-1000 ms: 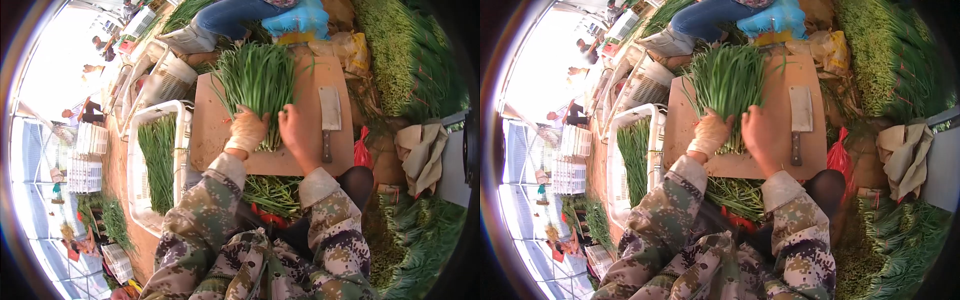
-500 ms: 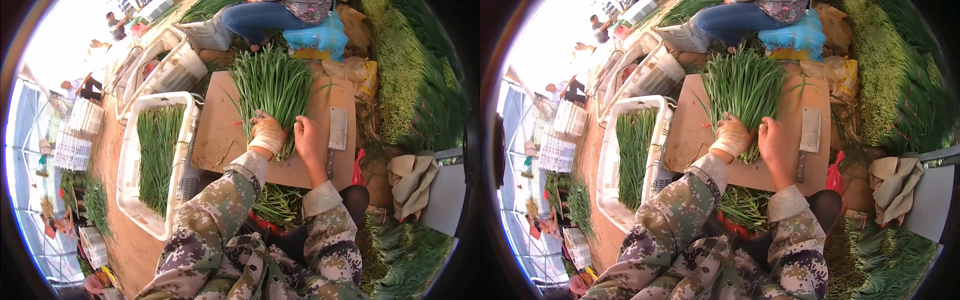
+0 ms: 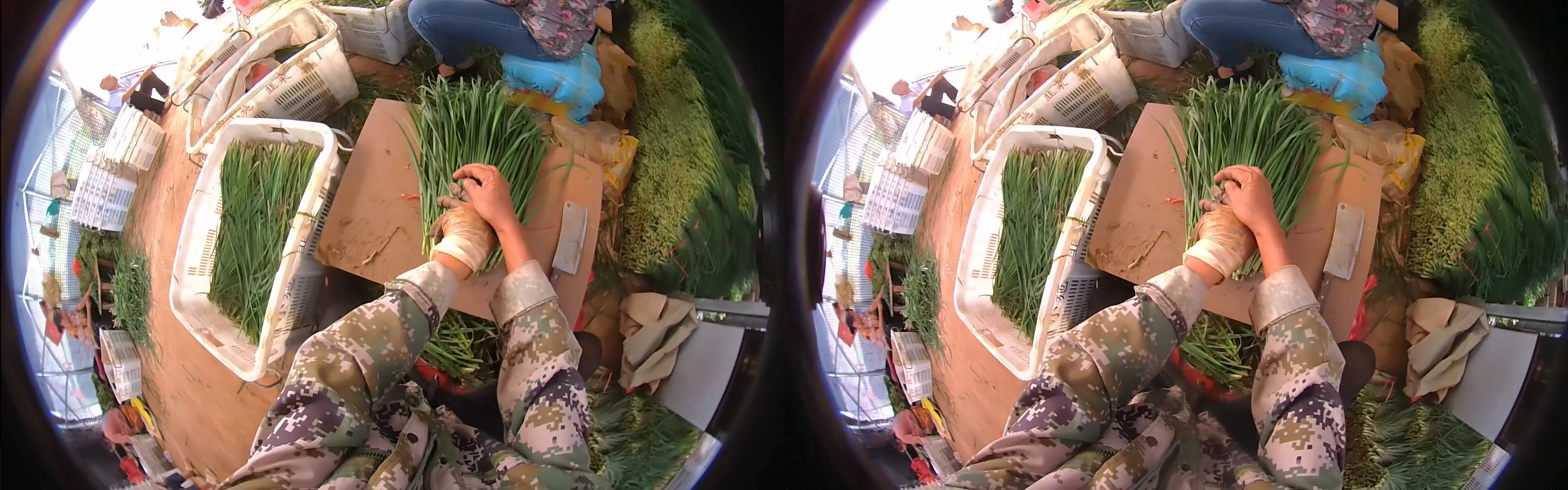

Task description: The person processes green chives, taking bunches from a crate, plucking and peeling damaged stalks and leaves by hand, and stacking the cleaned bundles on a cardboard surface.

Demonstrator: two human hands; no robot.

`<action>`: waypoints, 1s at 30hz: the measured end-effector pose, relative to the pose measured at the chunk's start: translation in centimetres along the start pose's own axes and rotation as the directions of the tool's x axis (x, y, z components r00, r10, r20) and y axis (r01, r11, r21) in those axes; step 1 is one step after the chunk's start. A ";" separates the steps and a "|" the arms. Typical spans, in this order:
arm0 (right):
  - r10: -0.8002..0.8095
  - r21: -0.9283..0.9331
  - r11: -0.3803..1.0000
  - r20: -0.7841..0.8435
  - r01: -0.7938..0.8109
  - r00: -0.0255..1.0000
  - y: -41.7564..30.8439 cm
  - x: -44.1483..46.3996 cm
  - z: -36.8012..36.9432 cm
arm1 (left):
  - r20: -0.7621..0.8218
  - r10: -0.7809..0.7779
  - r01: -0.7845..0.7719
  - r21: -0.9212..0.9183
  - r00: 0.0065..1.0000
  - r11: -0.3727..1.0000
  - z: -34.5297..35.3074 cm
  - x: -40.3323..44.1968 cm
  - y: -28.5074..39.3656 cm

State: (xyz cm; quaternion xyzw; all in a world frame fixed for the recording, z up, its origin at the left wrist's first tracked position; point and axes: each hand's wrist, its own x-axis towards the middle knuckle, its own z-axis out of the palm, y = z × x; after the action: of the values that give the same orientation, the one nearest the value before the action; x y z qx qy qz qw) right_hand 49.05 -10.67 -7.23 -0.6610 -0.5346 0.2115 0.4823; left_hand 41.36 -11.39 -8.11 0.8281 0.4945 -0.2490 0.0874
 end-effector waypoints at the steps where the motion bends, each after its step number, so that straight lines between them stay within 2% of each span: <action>1: 0.025 -0.006 1.000 0.019 -0.025 1.000 -0.1 0.0 -0.2 | -0.029 0.054 -0.052 0.067 0.998 0.996 0.3 0.3 0.0; 4: 0.032 -0.003 0.999 -0.007 -0.032 0.999 -0.4 -0.2 -0.1 | -0.011 -0.004 0.004 0.008 1.000 1.000 -1.2 -0.5 0.1; 5: 0.023 0.031 0.999 -0.061 -0.021 0.998 -0.2 -0.2 0.3 | -0.019 -0.004 0.004 0.016 1.000 1.000 -1.6 -0.8 -0.1; 8: 0.070 0.101 0.993 -0.056 -0.064 0.996 0.3 0.1 0.3 | -0.034 0.021 -0.022 -0.029 0.999 0.999 -2.4 -2.0 -0.4; 10: 0.081 0.103 0.992 -0.045 -0.076 0.996 0.4 0.2 0.5 | -0.146 0.041 -0.039 0.020 0.988 0.999 -2.5 -2.4 -0.7; 12: 0.118 0.176 0.977 0.012 -0.118 0.993 0.4 0.7 0.4 | -0.103 0.058 -0.060 -0.020 0.993 0.998 -3.4 -2.7 -1.5; 14: 0.084 0.157 0.984 -0.016 -0.080 0.996 0.5 0.8 0.3 | -0.176 0.083 -0.123 -0.233 0.981 0.965 -4.1 -3.8 -2.5; 16: 0.083 0.127 0.988 0.019 -0.084 0.996 0.4 0.8 0.2 | -0.217 0.053 -0.115 -0.283 0.975 0.952 -4.7 -5.3 -3.5; 18: 0.088 0.111 0.990 0.015 -0.089 0.996 0.4 0.7 0.4 | -0.194 0.050 -0.116 -0.347 0.980 0.931 -5.9 -7.2 -4.2; 20: 0.008 0.030 1.000 0.003 -0.009 1.000 0.0 0.6 0.3 | -0.260 0.045 -0.137 -0.346 0.965 0.928 -6.2 -9.3 -5.2; 22: -0.016 -0.035 0.999 0.007 0.016 1.000 0.1 0.9 0.3 | -0.448 0.107 -0.284 -0.350 0.888 0.893 -7.1 -11.8 -7.2; 24: 0.010 -0.101 0.995 0.060 -0.003 0.998 -0.2 1.2 -0.1 | -0.465 0.043 -0.303 -0.500 0.884 0.811 -7.1 -13.3 -10.1; 26: 0.222 -0.116 0.972 0.139 -0.207 0.965 -2.1 1.8 -0.8 | -0.486 -0.032 -0.263 -0.526 0.873 0.809 -5.0 -12.7 -12.6; 30: 0.151 -0.197 0.972 0.091 -0.131 0.984 -5.4 1.3 -0.8 | -0.380 -0.048 -0.231 -0.651 0.924 0.723 -1.6 -10.0 -15.2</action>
State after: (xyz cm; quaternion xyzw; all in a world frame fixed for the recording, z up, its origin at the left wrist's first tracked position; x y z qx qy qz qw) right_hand 47.48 -9.98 -1.90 -0.7281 -0.5288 0.2280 0.3719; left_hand 24.94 -10.98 -0.22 0.7921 0.5162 0.1169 0.3040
